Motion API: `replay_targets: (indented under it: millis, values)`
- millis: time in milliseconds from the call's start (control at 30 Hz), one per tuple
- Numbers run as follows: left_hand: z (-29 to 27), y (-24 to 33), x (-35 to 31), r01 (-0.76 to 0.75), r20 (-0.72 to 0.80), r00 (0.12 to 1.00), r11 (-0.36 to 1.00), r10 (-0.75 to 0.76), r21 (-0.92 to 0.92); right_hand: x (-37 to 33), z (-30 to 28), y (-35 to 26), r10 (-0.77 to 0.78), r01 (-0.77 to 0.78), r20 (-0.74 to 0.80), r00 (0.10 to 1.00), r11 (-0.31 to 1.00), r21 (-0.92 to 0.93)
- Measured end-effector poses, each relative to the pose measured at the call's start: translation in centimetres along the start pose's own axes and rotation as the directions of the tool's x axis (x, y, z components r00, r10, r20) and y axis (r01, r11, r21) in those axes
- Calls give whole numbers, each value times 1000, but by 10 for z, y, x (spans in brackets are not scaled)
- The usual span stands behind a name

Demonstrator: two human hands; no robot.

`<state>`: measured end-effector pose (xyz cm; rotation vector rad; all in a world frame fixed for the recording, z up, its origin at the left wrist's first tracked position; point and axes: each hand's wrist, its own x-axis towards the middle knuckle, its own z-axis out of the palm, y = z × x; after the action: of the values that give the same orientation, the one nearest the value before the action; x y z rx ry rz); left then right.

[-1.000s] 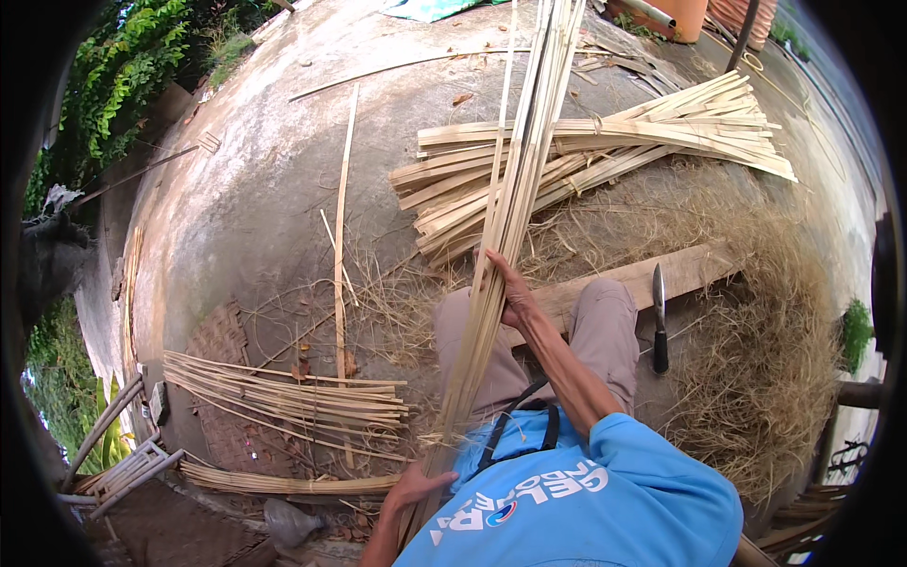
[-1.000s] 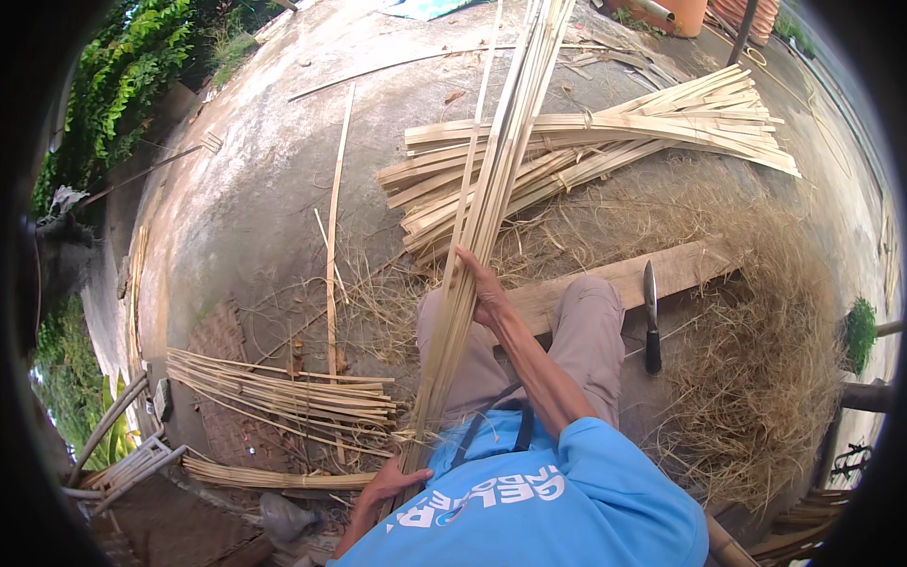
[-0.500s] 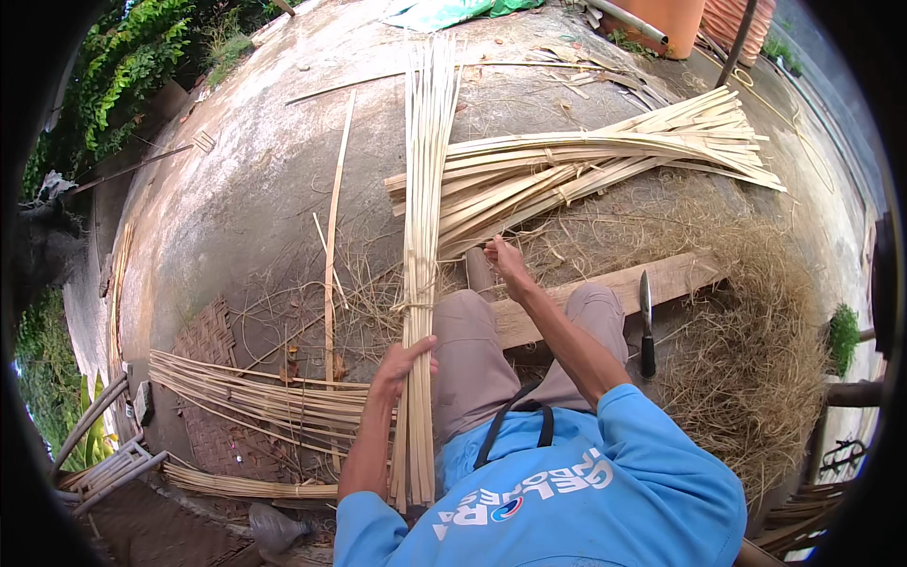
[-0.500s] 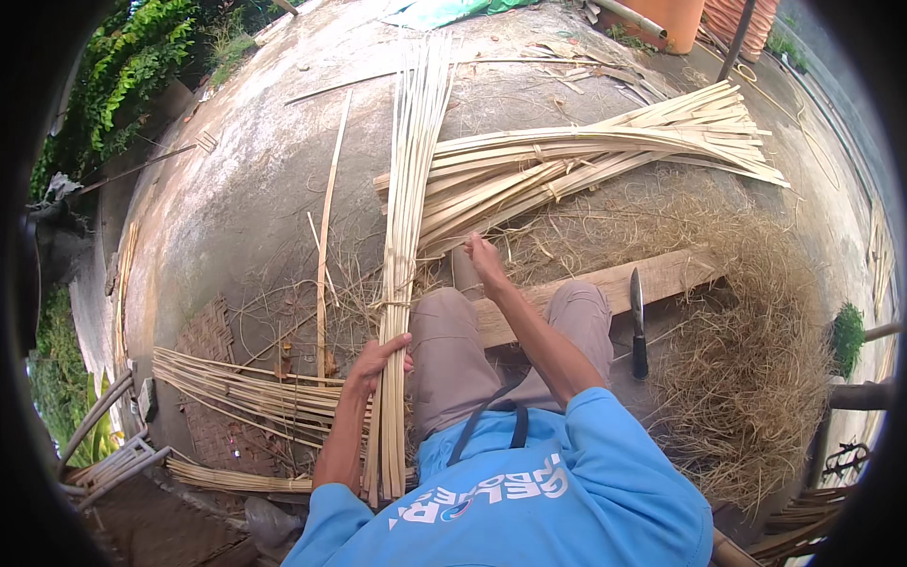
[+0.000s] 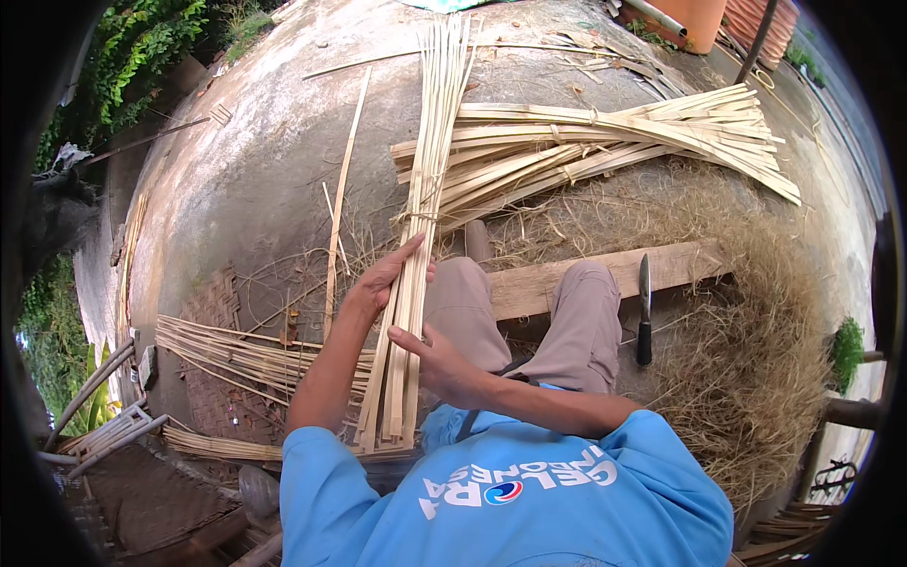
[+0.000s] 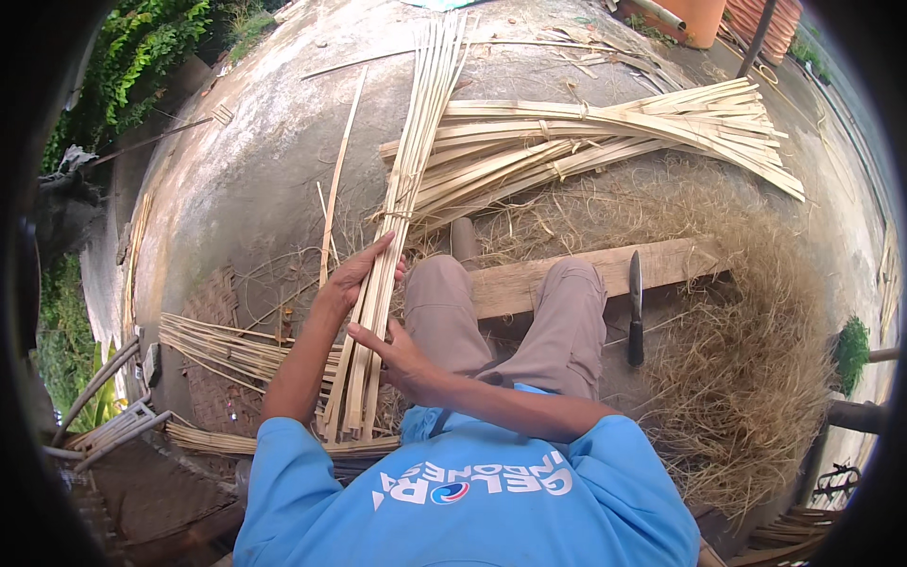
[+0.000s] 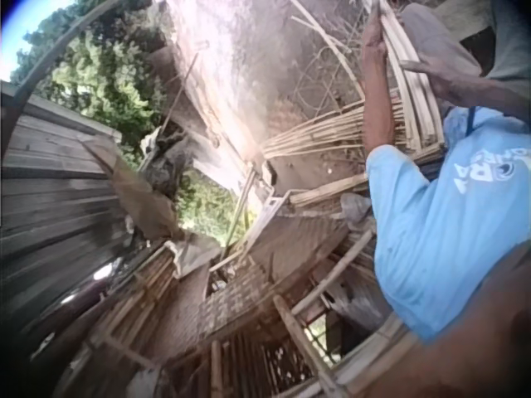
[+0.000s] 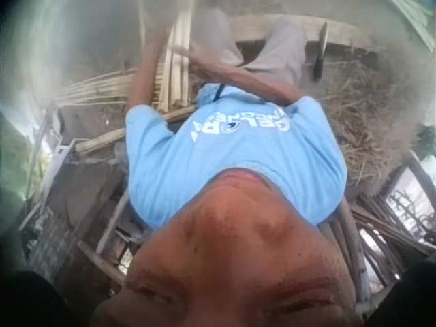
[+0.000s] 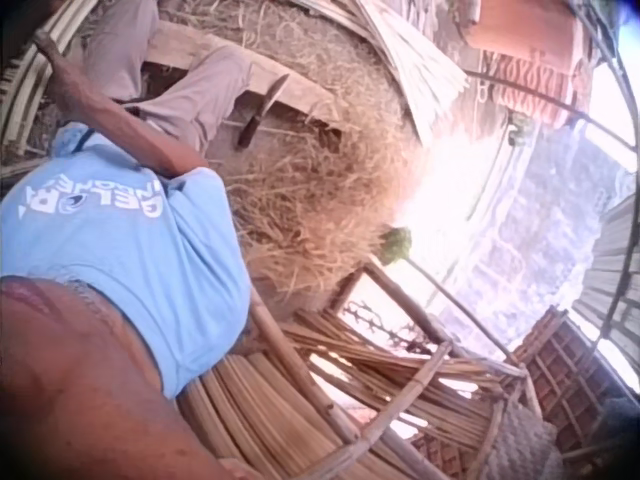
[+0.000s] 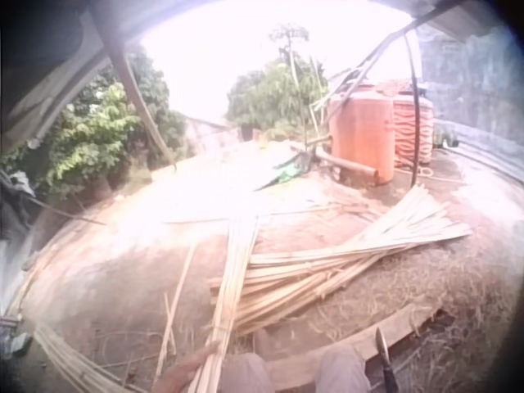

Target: The person gathers thin bamboo strips, aligns them into bundles, and ties them with string. The person repeatedly picks up strips, arranges them, and secures the bundles while sitting on the ground.

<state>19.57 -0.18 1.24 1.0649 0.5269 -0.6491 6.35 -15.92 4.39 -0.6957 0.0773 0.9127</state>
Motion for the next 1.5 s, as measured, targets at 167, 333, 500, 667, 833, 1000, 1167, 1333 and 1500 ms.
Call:
replay_targets:
  millis: [167, 333, 500, 667, 833, 1000, 1167, 1333, 1500]
  values:
    - [47, 33, -28, -161, 331, 929, 986, 166, -43, -52, 55, -70, -141, 129, 56, 988, 977, 171]
    - [152, 48, -27, -232, 460, 860, 972, 218, -27, -137, 43, -146, -184, 182, 29, 982, 981, 69]
    - [203, -7, 9, -309, 667, 744, 909, 47, 280, -212, -41, -157, -381, 326, -200, 903, 909, -261]
    - [132, -47, 120, 42, 381, 913, 961, -148, 273, -274, -112, -97, -140, -20, -353, 925, 910, -415]
    - [162, -99, 185, 71, 248, 967, 997, -62, -28, -327, -130, -45, -68, -48, -405, 912, 961, -271]
    - [209, -112, 235, 418, 632, 773, 787, -45, -454, -339, -121, -45, 17, -243, -545, 838, 906, -346]
    - [225, -131, 260, 211, 408, 913, 873, -15, -439, -348, -146, -25, -216, -546, -728, 651, 532, -647]
    - [202, -157, 270, 208, 444, 896, 863, 21, -461, -341, -132, 65, -467, -730, -776, 423, 332, -598]
    - [214, -191, 204, 141, 408, 911, 888, 57, -438, -364, -184, 161, -659, -707, -671, 340, 291, -644]
